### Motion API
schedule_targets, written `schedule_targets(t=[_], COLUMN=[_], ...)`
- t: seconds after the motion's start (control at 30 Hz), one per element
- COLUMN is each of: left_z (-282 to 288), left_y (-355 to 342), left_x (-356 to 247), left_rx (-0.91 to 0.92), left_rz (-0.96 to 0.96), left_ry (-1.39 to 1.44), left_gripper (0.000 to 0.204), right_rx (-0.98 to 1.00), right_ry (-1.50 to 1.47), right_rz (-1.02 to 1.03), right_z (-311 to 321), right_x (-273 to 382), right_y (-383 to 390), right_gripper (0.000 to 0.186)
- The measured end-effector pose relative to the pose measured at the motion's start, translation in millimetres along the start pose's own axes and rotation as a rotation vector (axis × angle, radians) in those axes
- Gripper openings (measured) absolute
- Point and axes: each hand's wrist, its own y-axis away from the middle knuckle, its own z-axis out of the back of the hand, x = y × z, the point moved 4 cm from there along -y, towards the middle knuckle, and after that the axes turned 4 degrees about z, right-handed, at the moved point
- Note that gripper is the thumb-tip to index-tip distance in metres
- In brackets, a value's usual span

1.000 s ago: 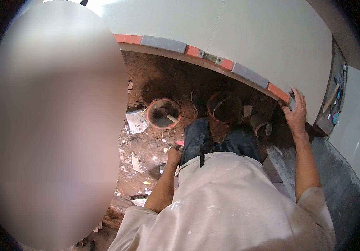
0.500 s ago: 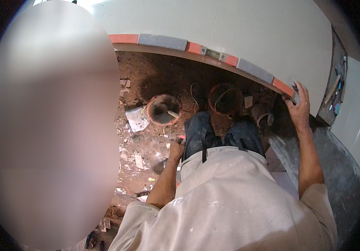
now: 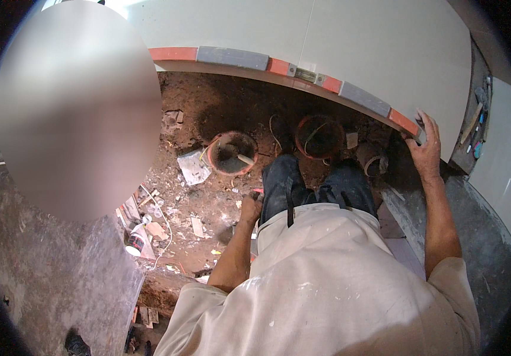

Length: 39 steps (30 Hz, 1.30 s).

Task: The person installs a large white ceramic tile onto a countertop surface, using a rubber mallet to tap it into place and a spirit level to verify alignment. The person also uses a tape measure to check dimensions during the process.

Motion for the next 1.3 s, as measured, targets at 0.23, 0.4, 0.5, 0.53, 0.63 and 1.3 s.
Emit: schedule_targets(t=[0.23,0.4,0.5,0.53,0.63,1.3], left_z=[3.2,1.4,3.1,11.0,51.2,221.3], left_y=[-2.2,-27.7,-37.9,-33.1,14.1,59.7], left_x=[-1.0,25.5,17.4,-3.5,-114.8,-416.9], left_rx=[-0.014,-0.056,-0.108,-0.139,-0.336,-0.936], left_rz=[0.019,-0.065,-0.125,-0.145,-0.377,-0.886], left_ry=[-0.046,-0.02,-0.017,-0.046,0.128,-1.03], left_gripper=[0.034,0.039,0.038,0.037,0.025,0.03], right_rx=[0.009,0.01,0.015,0.019,0.03,-0.146], right_ry=[-0.019,-0.029,-0.021,-0.028,-0.052,-0.185], right_rz=[-0.012,-0.013,-0.005,-0.014,-0.037,0.134], right_z=[-0.5,1.2,2.5,1.7,-0.5,10.0], right_x=[-8.3,-2.6,-3.8,-4.3,-8.6,-41.4], right_y=[1.2,-1.5,-1.6,-1.6,1.3,26.6], right_gripper=[0.08,0.08,0.08,0.081,0.082,0.042])
